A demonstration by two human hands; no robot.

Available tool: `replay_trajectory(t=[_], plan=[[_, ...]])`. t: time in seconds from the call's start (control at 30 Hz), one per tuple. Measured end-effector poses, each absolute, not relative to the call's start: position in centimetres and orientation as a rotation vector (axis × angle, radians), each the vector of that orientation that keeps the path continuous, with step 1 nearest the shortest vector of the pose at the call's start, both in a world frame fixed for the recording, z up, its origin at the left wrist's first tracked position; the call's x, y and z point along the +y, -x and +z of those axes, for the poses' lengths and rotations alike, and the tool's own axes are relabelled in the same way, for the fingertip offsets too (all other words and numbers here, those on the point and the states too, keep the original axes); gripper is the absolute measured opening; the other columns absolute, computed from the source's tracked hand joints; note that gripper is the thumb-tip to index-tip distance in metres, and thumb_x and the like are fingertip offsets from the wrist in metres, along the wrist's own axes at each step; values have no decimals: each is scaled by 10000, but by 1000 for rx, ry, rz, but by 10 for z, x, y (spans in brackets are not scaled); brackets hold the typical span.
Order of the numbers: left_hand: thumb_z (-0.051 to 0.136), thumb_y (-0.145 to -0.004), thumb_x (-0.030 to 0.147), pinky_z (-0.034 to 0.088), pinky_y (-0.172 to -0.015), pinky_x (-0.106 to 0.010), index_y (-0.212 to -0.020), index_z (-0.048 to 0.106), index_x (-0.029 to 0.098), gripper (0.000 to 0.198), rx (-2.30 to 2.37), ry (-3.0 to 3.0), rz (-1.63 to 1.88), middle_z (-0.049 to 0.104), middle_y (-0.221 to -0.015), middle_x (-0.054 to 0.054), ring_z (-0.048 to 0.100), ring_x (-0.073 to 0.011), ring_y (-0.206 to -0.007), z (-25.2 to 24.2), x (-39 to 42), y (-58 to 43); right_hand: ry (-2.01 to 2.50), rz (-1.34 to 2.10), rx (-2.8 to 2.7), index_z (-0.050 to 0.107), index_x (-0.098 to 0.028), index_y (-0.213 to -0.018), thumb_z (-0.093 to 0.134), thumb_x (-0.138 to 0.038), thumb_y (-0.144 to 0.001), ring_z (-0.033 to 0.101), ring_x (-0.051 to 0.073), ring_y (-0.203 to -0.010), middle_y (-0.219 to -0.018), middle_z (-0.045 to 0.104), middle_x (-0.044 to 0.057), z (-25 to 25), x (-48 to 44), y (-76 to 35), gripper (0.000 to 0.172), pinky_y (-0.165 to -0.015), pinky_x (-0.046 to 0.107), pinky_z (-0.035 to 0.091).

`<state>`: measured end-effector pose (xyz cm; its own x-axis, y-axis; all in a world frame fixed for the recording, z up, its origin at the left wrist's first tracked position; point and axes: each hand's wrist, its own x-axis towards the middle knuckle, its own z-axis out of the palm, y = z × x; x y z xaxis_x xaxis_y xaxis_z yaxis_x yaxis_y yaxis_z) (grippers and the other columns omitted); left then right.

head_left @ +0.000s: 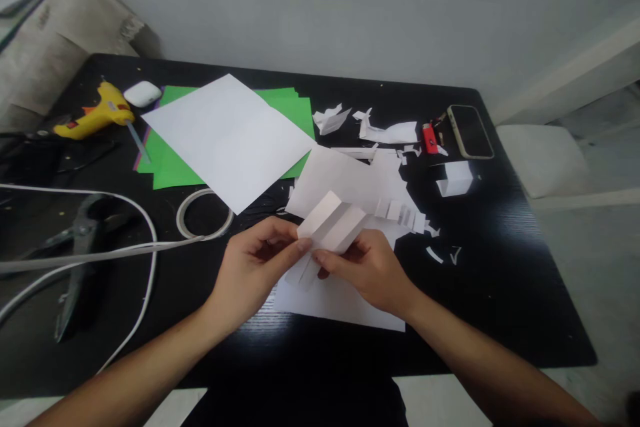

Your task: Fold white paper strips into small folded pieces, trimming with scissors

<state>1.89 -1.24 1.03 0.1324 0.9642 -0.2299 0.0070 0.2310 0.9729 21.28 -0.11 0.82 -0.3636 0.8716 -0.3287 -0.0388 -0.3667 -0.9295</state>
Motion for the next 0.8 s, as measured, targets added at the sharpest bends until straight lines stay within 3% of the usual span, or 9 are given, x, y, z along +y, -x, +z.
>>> replay_trajectory(t=[0.13,0.33,0.63,0.8], plan=[[799,-861,292,582,-617,-261,-843,717,184,137,1188,-1057,944,782,-748,-26,728,-165,-654,11,-11,-20,1218,1788,-1211,797,-171,-866,837,-412,-824,722,195,-702,-759,753,52,5,-4,-212,249,-664,336,629],[750,-904,326,486,-529,-216,-753,703,171,222,1221,-1065,963,721,-658,-11,625,-117,-566,8,-12,-16,1196,1760,-1220,784,-169,-844,862,-344,-800,714,181,-690,-741,753,37,5,-5,-211,196,-654,310,600],[676,-962,420,401,-550,-225,-744,680,167,334,1294,-1199,953,615,-645,9,515,-112,-588,2,-13,-13,1196,1749,-1213,791,-169,-865,882,-304,-767,720,185,-690,-752,763,36,6,-3,-211,190,-670,317,613],[574,-1022,438,441,-655,-241,-761,667,168,387,1290,-1276,980,627,-716,-7,557,-136,-696,-2,-9,-13,1226,1626,-1336,777,-148,-872,806,-340,-830,722,195,-691,-751,762,53,2,-2,-211,199,-651,314,596]])
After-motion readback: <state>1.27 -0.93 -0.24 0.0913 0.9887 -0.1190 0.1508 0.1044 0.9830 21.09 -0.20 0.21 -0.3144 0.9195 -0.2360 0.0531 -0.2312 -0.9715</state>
